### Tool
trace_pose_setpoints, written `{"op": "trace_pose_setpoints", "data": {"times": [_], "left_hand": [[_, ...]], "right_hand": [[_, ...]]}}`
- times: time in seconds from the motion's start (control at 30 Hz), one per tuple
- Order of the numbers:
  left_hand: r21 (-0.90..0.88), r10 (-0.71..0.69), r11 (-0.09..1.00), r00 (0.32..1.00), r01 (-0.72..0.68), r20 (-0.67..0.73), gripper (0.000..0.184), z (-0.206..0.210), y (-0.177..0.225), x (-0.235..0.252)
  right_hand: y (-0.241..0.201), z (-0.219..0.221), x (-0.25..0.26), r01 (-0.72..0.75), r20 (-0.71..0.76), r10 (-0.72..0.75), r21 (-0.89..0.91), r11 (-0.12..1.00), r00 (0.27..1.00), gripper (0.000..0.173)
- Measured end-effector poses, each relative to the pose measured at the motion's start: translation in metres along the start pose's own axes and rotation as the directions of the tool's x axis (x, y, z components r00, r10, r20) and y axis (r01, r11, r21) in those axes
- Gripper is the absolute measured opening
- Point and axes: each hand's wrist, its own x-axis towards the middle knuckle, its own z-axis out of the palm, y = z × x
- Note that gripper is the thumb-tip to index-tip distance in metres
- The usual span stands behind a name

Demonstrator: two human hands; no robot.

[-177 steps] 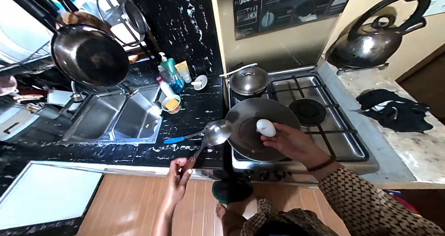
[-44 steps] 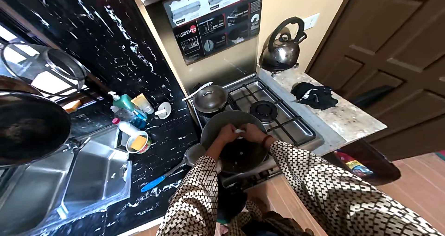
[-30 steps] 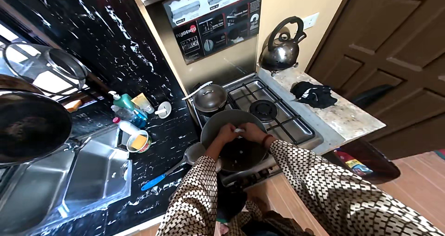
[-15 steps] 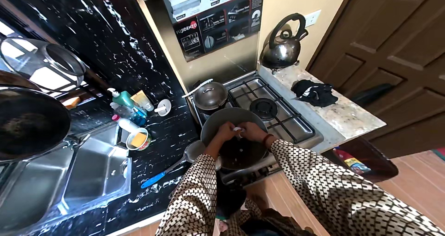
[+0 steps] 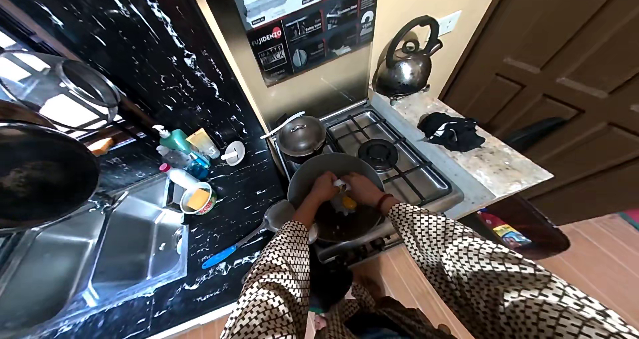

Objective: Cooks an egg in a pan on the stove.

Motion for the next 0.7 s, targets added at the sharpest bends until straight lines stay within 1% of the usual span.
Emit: {"op": "trace_pose_setpoints", "data": {"times": [0.4, 0.5, 0.7], "left_hand": [[0.121, 0.132, 0.985, 0.99, -0.125, -0.048, 0.038, -0.013, 0.024, -0.027], [0.132, 0.154, 0.981, 0.986, -0.144, -0.068, 0.037, -0.017, 0.028, -0.035], [0.207, 0.205, 0.961, 0.975, -0.182, -0.092, 0.038, -0.021, 0.033, -0.049]], "right_hand": [[-0.023, -0.028, -0.036, 0.062, 0.002, -0.064, -0.255, 0.965, 0.998, 0.048], [-0.027, -0.031, -0.043, 0.089, -0.007, -0.096, -0.306, 0.948, 0.995, 0.048], [-0.032, -0.036, -0.054, 0.134, -0.023, -0.153, -0.366, 0.921, 0.988, 0.047]]}}
